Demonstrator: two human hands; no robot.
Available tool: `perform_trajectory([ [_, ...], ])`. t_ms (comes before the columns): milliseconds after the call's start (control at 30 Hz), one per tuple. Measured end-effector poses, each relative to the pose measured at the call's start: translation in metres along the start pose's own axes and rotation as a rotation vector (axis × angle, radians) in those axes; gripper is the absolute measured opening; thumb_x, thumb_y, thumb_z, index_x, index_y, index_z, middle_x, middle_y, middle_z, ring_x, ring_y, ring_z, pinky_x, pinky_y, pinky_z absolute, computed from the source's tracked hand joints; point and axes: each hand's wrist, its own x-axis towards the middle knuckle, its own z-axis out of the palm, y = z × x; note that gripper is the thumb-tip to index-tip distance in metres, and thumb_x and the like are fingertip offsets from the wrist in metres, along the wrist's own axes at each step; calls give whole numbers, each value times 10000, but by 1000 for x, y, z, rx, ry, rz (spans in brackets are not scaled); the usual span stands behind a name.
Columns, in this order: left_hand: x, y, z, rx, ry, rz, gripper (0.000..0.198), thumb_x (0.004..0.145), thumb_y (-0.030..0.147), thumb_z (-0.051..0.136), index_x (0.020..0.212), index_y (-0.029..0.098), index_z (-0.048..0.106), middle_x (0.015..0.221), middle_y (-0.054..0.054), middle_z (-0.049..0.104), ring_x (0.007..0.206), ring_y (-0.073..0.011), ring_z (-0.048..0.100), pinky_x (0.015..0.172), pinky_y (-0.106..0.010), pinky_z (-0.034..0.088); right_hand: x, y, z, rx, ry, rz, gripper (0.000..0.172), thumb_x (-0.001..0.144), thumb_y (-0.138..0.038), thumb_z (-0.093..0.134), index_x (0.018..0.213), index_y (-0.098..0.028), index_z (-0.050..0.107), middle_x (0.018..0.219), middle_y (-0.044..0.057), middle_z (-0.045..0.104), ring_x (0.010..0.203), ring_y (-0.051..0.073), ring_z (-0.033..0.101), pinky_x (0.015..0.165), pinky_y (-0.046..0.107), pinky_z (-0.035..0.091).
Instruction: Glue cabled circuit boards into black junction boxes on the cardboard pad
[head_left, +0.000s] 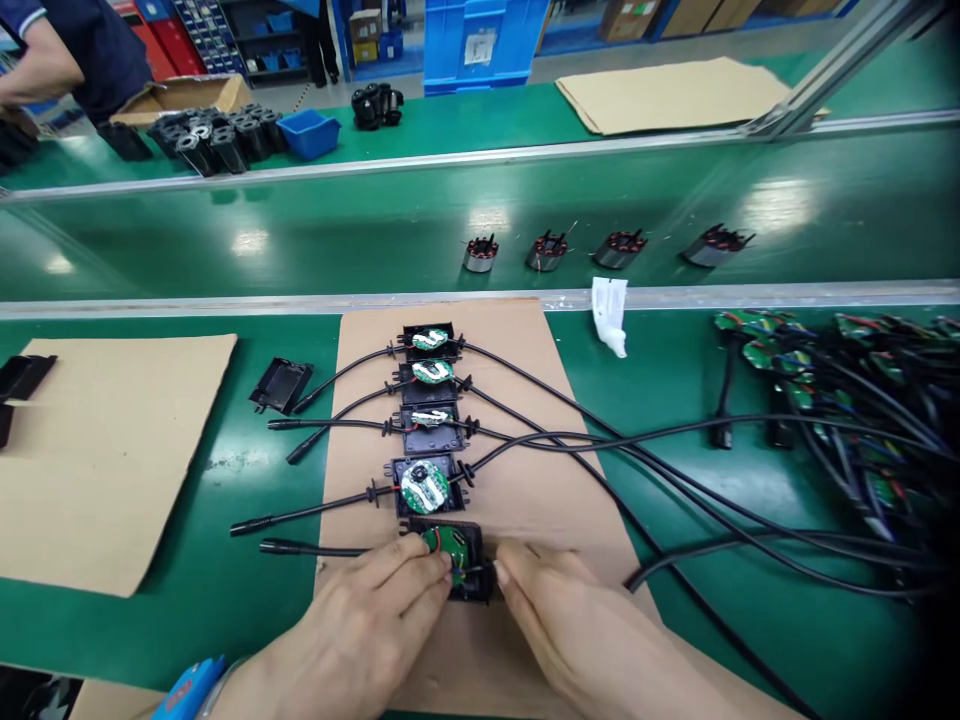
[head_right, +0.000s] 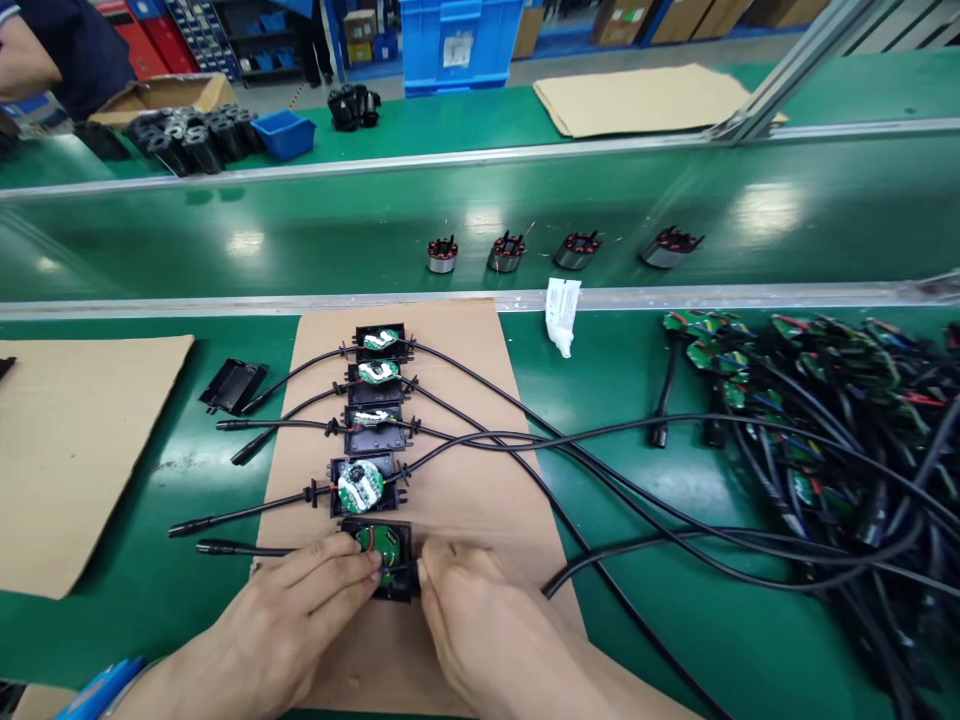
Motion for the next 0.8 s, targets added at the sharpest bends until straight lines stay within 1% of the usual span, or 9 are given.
perform_trajectory([
  [100,5,3,2,2,-30,-37,404,894,79,324,1223,146,548,1197,-31,604,1123,-192,500,862,-278,499,5,0,2,-172,-34,-142,164,745,-47,373,728,-169,481,651,85,540,559,208,501,504,319,247],
  [233,13,9,12,64,4,-39,439,850,126,384,1278,93,474,1023,-91,622,933,-228,515,701,-296,498,16,-8,-3,-181,-75,-40,179,671,-18,404,760,-146,491,610,81,553,506,185,519,477,312,226],
  [333,18,12,12,86,-103,-73,547,704,162,484,1245,78,479,939,-102,596,812,-223,487,622,-302,471,22,-15,-14,-188,-176,-5,172,676,-15,418,756,-141,503,621,92,583,527,218,568,478,310,191],
  [433,18,13,7,78,-181,-79,652,600,140,511,1249,79,473,953,-83,593,802,-211,478,605,-286,450,21,-14,-21,-171,-229,12,171,720,-37,416,768,-146,539,667,104,611,558,253,582,496,311,157],
  [533,12,12,9,84,-103,-54,704,627,158,517,1319,92,413,1029,-83,593,845,-209,480,645,-290,447,15,-7,-17,-117,-101,18,167,823,-122,394,818,-161,556,743,98,604,597,242,546,519,311,189],
  [600,10,13,16,114,-59,-53,697,672,203,529,1344,86,383,1030,-94,588,843,-211,478,667,-308,446,11,-2,-13,-28,31,-37,179,846,-127,371,804,-165,541,790,90,572,656,217,510,550,307,245],
  [667,10,15,19,131,-73,-66,654,710,256,547,1323,83,402,970,-92,587,797,-206,475,631,-316,437,10,4,-13,83,117,-127,189,830,-82,362,750,-157,516,796,76,533,707,189,467,589,297,291],
  [733,12,14,16,81,-80,-78,571,733,281,553,1267,102,457,945,-86,583,778,-200,477,594,-306,431,14,10,-20,149,105,-211,208,828,-56,370,696,-148,503,757,61,505,719,171,431,615,289,312],
  [800,15,8,6,-35,6,-78,443,784,213,506,1220,135,496,1001,-90,576,817,-192,488,634,-290,452,25,17,-29,157,113,-252,219,861,-73,392,717,-145,539,757,56,514,739,166,417,644,288,335],
])
